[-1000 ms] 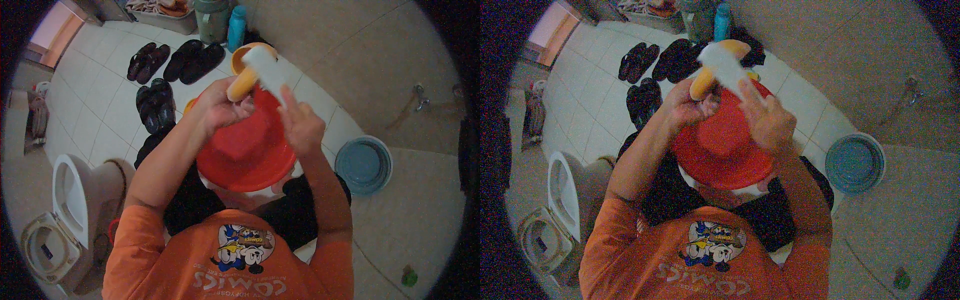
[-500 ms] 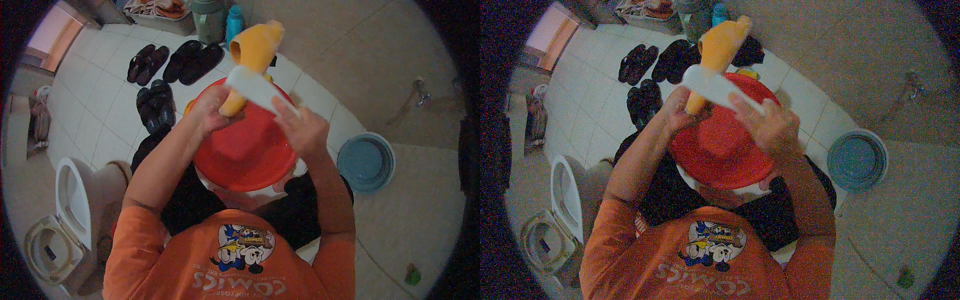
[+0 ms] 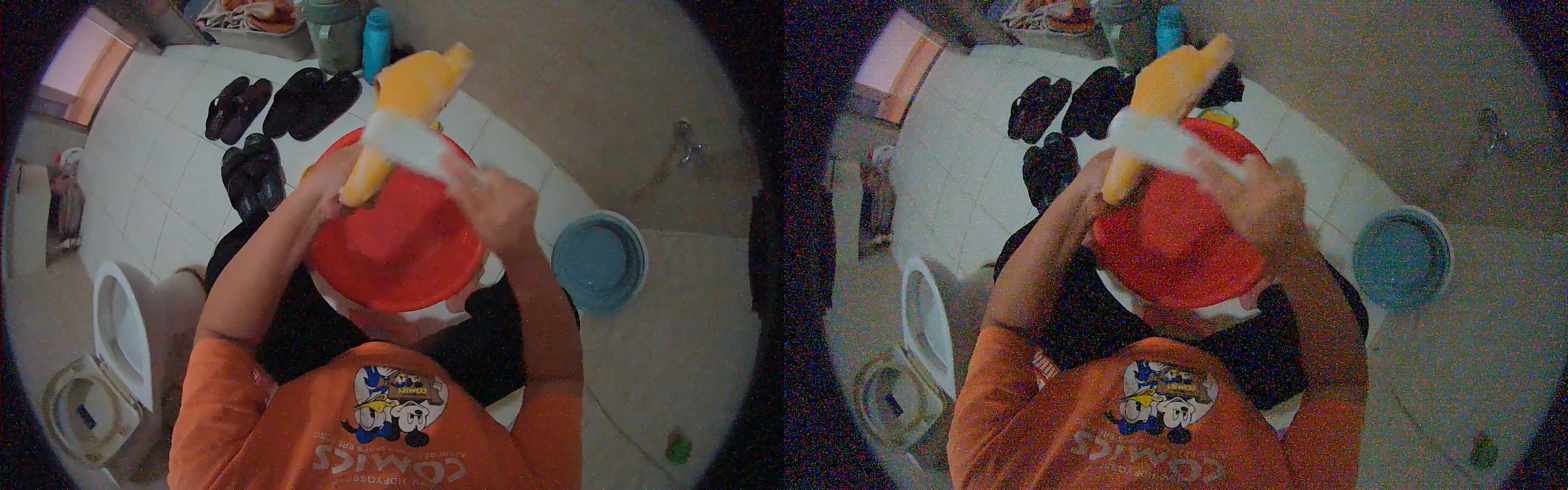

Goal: The person scrubs a yellow shoe with a white brush over a red bucket, cleaning the exterior and interior surfaces.

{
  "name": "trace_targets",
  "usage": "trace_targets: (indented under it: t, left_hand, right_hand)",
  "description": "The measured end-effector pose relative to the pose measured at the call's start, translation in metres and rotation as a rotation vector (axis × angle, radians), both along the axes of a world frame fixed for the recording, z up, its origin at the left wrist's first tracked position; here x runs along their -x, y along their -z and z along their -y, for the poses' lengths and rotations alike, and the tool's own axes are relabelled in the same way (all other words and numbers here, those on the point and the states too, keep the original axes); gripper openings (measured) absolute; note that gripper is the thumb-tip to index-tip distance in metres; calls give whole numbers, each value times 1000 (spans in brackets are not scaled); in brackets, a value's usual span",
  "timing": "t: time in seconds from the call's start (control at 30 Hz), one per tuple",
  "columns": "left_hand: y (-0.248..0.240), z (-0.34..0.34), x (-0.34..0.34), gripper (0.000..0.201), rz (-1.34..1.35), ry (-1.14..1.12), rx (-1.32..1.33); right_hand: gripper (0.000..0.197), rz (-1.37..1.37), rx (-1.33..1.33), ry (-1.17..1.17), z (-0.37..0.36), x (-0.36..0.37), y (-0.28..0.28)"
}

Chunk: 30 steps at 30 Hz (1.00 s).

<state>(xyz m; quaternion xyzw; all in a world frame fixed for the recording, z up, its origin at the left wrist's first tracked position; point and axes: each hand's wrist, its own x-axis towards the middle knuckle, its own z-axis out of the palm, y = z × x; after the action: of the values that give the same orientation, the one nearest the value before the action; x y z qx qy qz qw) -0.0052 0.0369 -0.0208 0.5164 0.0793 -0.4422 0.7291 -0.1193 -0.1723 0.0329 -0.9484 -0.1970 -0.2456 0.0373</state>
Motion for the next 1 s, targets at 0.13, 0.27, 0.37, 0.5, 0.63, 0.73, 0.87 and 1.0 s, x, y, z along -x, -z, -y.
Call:
trace_targets:
  t: [0.13, 0.27, 0.37, 0.5, 0.63, 0.73, 0.87, 1.0]
  left_hand:
    - [-14, 3, 15, 30, 32, 89, 17]
    - [-11, -4, 12, 30, 90, 142, -50]
    - [61, -19, -10, 30, 32, 58, -59]
    - [93, -35, -21, 35, 1050, 363, -176]
    - [-25, -19, 22, 39, 153, 247, -44]
    - [-27, -24, 20, 39, 251, 246, -125]
    - [-16, -28, 14, 39, 271, 181, -19]
    - [-8, -27, 15, 44, 341, 103, 7]
  right_hand:
    - [46, 97, 42, 387, 35, -7, 0]
    - [43, -99, 49, 332, 6, 9, -11]
    - [43, 45, -76, -9, -21, 18, 2]
    - [43, -4, 1, -19, -7, 11, -6]
    - [40, 121, 52, 364, 31, 1, -10]
    - [41, -6, -52, 380, 16, 9, -17]
    - [40, 103, -78, -85, -13, 20, -10]
    - [39, -52, -14, -22, -6, 19, -16]
